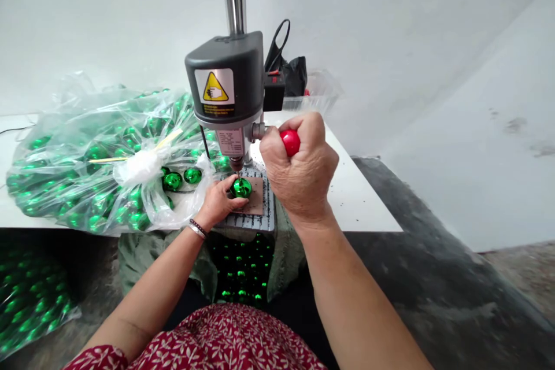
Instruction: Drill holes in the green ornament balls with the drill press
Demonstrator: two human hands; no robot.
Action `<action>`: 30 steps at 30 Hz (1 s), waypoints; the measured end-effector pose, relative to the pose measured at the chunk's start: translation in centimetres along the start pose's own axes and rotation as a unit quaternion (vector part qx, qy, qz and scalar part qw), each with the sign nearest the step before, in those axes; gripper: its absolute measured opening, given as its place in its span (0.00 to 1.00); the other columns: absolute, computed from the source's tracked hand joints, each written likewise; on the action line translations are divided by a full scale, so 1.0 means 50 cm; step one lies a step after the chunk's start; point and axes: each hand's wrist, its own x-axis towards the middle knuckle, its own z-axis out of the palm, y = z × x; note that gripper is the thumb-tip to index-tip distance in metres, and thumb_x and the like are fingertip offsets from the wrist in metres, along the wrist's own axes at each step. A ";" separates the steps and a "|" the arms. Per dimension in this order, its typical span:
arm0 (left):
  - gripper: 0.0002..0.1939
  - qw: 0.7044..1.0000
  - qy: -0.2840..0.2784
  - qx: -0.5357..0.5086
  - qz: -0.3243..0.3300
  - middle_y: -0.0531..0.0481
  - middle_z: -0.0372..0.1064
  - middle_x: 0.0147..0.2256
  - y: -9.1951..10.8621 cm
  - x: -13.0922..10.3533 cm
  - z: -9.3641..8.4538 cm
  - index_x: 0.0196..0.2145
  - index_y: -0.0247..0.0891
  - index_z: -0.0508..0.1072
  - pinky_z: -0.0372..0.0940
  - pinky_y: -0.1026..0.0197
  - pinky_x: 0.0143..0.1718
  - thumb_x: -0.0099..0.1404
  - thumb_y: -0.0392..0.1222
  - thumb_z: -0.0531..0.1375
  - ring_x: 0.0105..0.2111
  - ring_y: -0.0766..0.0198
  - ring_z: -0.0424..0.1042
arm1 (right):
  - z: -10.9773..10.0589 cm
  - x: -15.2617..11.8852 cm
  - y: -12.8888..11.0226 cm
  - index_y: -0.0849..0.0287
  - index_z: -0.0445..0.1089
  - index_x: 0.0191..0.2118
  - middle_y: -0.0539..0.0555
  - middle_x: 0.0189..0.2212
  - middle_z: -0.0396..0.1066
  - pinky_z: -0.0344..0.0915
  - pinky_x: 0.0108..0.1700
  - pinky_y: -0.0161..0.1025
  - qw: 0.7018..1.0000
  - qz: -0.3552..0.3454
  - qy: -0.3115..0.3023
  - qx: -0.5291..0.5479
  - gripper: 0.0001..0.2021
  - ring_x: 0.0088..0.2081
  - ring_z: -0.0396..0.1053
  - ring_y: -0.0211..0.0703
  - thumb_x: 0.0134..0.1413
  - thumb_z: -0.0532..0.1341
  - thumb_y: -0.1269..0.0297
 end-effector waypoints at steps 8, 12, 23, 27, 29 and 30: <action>0.32 1.000 -0.001 -0.006 -0.001 0.45 0.78 0.54 -0.002 0.000 0.002 0.57 0.43 0.77 0.66 0.44 0.60 0.54 0.42 0.73 0.54 0.45 0.73 | 0.011 -0.044 0.019 0.54 0.61 0.31 0.47 0.22 0.62 0.60 0.28 0.35 0.997 -0.037 0.059 0.016 0.09 0.24 0.59 0.34 0.55 0.57 0.55; 0.32 1.000 -0.007 -0.008 -0.003 0.44 0.78 0.54 0.000 -0.001 0.000 0.57 0.43 0.77 0.66 0.44 0.60 0.55 0.42 0.73 0.54 0.44 0.73 | 0.017 -0.061 0.031 0.54 0.62 0.31 0.47 0.22 0.63 0.60 0.28 0.35 0.996 -0.040 0.071 0.029 0.10 0.23 0.60 0.33 0.55 0.58 0.54; 0.33 1.000 -0.011 -0.017 -0.003 0.45 0.78 0.54 -0.003 0.000 0.003 0.59 0.42 0.75 0.66 0.47 0.58 0.56 0.42 0.72 0.53 0.46 0.73 | 0.026 -0.085 0.058 0.55 0.62 0.32 0.49 0.24 0.65 0.62 0.30 0.36 0.995 -0.046 0.071 0.046 0.11 0.25 0.63 0.35 0.54 0.58 0.52; 0.30 0.998 -0.010 -0.053 0.010 0.45 0.79 0.51 -0.002 -0.001 0.004 0.56 0.40 0.76 0.67 0.50 0.57 0.54 0.39 0.71 0.50 0.50 0.75 | 0.015 0.001 0.007 0.56 0.61 0.31 0.48 0.23 0.62 0.58 0.28 0.35 0.998 -0.029 0.042 0.035 0.13 0.24 0.56 0.32 0.54 0.56 0.51; 0.29 0.996 -0.013 -0.082 0.021 0.47 0.79 0.48 -0.005 -0.012 -0.001 0.55 0.39 0.75 0.68 0.52 0.55 0.54 0.37 0.70 0.48 0.52 0.76 | 0.010 0.048 -0.022 0.56 0.59 0.30 0.46 0.22 0.58 0.56 0.29 0.35 0.999 0.000 -0.012 0.030 0.12 0.24 0.52 0.31 0.54 0.58 0.53; 0.29 0.995 -0.017 -0.093 0.029 0.47 0.79 0.48 -0.007 -0.021 -0.007 0.55 0.39 0.75 0.68 0.52 0.55 0.54 0.37 0.70 0.48 0.53 0.76 | 0.008 0.065 -0.033 0.56 0.58 0.29 0.45 0.22 0.56 0.56 0.30 0.35 0.999 0.021 -0.029 0.021 0.11 0.25 0.51 0.30 0.54 0.59 0.56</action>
